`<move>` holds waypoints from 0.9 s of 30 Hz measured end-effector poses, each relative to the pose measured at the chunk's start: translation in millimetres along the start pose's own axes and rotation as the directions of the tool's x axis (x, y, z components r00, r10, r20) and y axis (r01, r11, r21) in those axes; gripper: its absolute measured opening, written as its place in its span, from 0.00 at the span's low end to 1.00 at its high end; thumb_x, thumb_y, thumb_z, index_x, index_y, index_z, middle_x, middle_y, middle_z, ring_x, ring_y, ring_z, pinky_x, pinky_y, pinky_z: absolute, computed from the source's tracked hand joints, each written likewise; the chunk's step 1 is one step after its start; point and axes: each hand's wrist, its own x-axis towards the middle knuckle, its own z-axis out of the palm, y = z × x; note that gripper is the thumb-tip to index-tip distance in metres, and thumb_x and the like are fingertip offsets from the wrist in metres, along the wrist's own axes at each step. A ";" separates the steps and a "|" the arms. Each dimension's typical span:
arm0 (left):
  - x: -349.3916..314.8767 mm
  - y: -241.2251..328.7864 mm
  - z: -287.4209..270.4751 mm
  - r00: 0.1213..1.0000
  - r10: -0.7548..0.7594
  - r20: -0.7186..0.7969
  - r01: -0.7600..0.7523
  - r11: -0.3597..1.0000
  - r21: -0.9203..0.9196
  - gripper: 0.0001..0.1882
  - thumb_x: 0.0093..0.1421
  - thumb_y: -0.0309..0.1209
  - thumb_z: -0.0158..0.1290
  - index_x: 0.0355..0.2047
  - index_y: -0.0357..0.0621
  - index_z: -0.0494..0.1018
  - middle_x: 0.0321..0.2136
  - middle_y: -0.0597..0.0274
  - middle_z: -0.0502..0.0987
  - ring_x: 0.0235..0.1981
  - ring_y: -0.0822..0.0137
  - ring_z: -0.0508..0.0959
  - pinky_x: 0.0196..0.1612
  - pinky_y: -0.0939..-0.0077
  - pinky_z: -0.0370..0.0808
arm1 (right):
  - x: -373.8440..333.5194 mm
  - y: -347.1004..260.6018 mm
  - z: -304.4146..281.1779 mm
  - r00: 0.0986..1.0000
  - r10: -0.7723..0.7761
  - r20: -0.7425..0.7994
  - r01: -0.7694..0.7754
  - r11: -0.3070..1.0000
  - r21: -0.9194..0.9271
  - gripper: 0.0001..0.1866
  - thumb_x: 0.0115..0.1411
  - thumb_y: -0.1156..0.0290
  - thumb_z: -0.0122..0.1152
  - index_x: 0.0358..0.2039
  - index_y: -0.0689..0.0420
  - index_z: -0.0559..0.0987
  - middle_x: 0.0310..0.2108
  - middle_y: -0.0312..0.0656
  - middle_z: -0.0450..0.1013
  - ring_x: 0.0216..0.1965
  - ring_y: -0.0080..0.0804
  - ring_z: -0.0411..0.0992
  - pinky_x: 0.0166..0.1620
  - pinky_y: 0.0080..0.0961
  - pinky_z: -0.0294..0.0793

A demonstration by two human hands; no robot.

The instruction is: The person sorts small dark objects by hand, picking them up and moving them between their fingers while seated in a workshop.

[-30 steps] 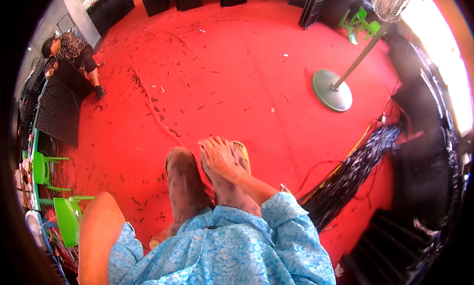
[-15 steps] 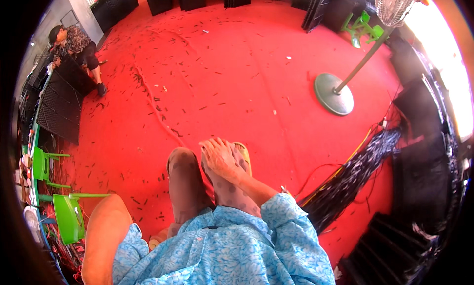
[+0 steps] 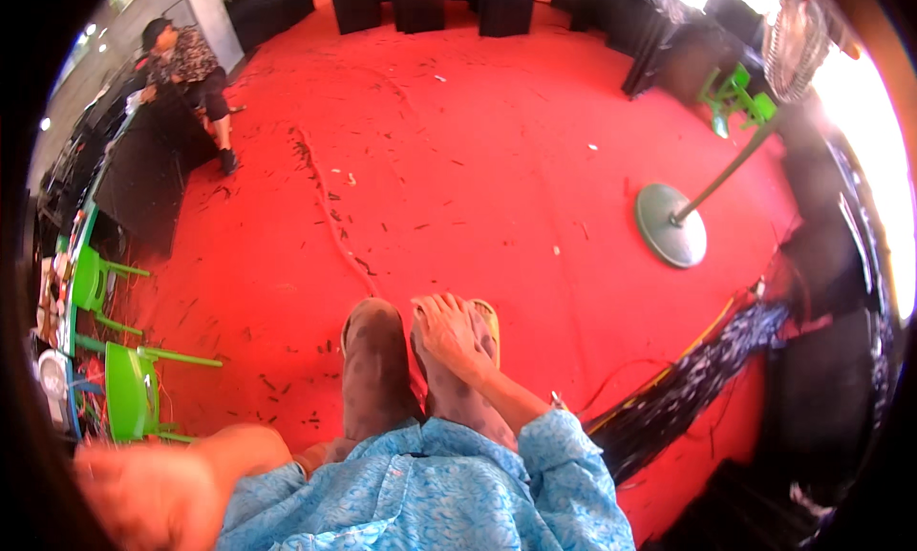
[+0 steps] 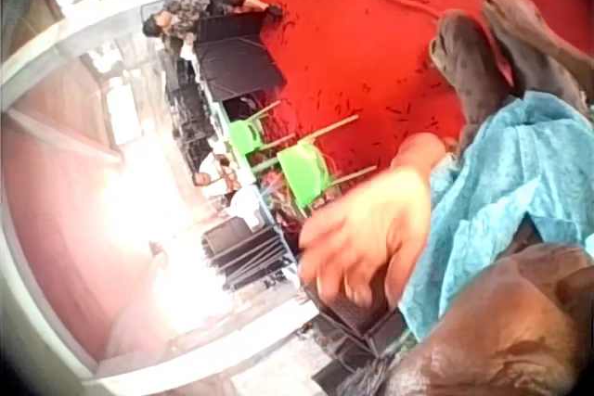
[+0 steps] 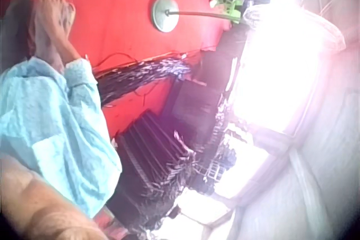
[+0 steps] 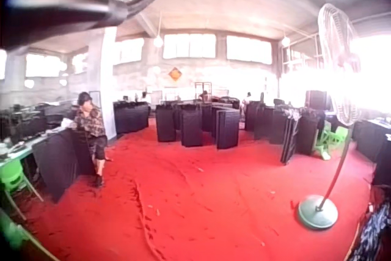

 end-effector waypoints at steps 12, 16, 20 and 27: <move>-266.7 61.1 -108.9 -0.283 -0.837 0.469 0.319 0.379 0.869 0.38 0.51 0.46 0.52 0.57 0.44 0.51 0.54 0.40 0.54 0.55 0.44 0.56 0.53 0.56 0.58 | -5.0 3.9 7.3 1.000 -0.001 0.023 0.002 0.999 -0.041 0.08 0.50 0.75 0.51 0.33 0.57 0.72 0.31 0.43 0.70 0.36 0.42 0.67 0.42 0.34 0.64; -246.5 76.1 -106.2 -0.276 -0.826 0.492 0.374 0.379 0.847 0.39 0.48 0.43 0.55 0.57 0.45 0.50 0.54 0.38 0.52 0.55 0.42 0.55 0.53 0.53 0.57 | -3.6 2.2 9.9 1.000 0.005 0.029 -0.004 1.000 -0.018 0.07 0.51 0.76 0.51 0.33 0.58 0.71 0.30 0.45 0.69 0.35 0.43 0.67 0.41 0.34 0.63; -235.7 81.5 -104.3 -0.252 -0.842 0.476 0.339 0.384 0.859 0.40 0.48 0.43 0.55 0.57 0.45 0.50 0.55 0.39 0.51 0.55 0.43 0.55 0.54 0.55 0.55 | -4.0 4.7 15.0 1.000 -0.008 0.027 0.007 1.000 0.030 0.07 0.53 0.75 0.50 0.34 0.58 0.70 0.30 0.45 0.69 0.35 0.44 0.66 0.41 0.36 0.62; -235.7 82.4 -114.9 -0.182 -0.881 0.438 0.369 0.352 0.860 0.39 0.49 0.44 0.54 0.57 0.43 0.50 0.54 0.39 0.52 0.55 0.43 0.55 0.55 0.56 0.57 | -6.5 16.9 22.8 0.998 0.029 0.056 -0.030 0.999 0.022 0.09 0.55 0.72 0.49 0.37 0.56 0.70 0.30 0.43 0.70 0.35 0.43 0.66 0.41 0.36 0.62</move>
